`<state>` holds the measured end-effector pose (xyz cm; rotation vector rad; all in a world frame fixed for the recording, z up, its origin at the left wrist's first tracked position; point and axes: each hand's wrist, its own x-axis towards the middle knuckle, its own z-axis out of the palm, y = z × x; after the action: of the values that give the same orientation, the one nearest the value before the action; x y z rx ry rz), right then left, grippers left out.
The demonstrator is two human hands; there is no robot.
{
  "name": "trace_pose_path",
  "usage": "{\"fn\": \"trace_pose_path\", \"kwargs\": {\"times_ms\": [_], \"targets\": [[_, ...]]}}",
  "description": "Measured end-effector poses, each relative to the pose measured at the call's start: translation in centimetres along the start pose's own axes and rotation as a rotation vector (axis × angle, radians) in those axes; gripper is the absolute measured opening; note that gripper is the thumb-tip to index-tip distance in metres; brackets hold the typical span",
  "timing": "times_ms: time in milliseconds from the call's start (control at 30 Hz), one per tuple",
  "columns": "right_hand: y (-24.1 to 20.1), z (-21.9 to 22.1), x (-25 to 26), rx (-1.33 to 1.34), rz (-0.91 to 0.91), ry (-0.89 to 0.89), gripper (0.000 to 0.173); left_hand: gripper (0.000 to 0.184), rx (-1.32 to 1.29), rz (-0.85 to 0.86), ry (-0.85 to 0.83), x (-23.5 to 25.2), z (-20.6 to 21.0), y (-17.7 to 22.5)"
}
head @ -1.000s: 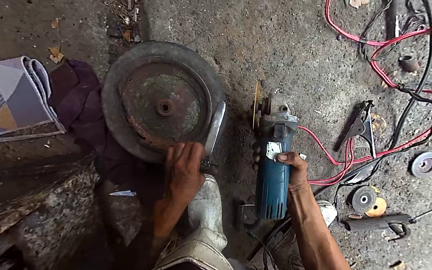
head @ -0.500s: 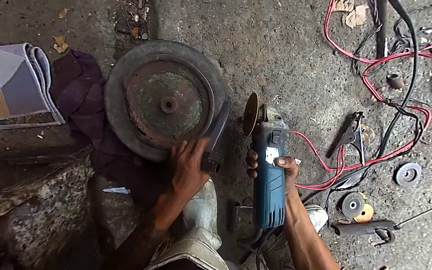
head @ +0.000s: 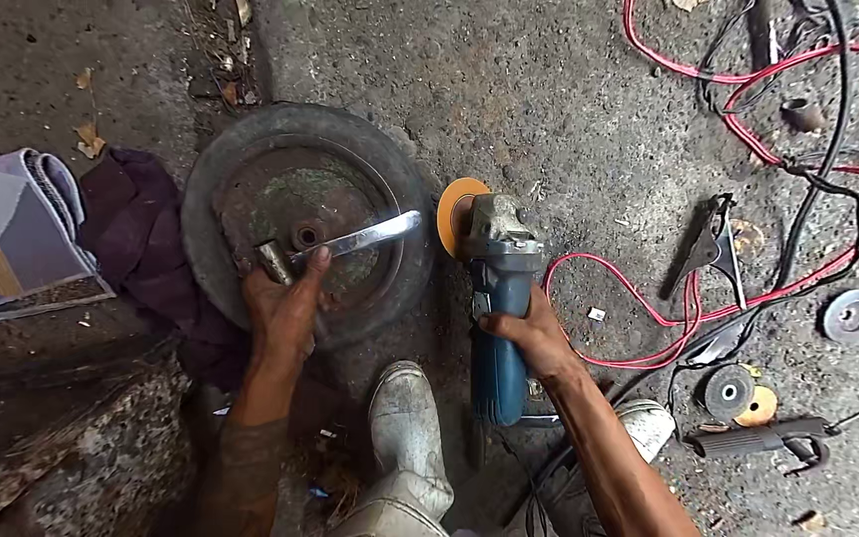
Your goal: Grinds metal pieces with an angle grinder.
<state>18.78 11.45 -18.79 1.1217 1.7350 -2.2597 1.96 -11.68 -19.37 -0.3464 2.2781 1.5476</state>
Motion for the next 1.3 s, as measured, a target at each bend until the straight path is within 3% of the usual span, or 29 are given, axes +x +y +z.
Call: {"fn": "trace_pose_path", "kwargs": {"times_ms": [300, 567, 933, 1300], "targets": [[0.4, 0.3, 0.8, 0.027, -0.046, -0.004, 0.059, 0.02, -0.032, 0.12, -0.087, 0.4, 0.0, -0.1], [0.3, 0.0, 1.0, 0.142, -0.064, 0.008, 0.058, 0.027, 0.201, 0.266, -0.11, 5.3, -1.2, 3.8], [1.1, 0.9, 0.2, 0.086, -0.027, 0.014, 0.067, 0.021, 0.272, 0.15, -0.205, 8.1, -1.2, 5.0], [1.9, 1.1, -1.5, 0.087, 0.011, 0.024, 0.07, 0.024, 0.389, 0.174, -0.297, 8.5, -0.7, 6.3]]}}
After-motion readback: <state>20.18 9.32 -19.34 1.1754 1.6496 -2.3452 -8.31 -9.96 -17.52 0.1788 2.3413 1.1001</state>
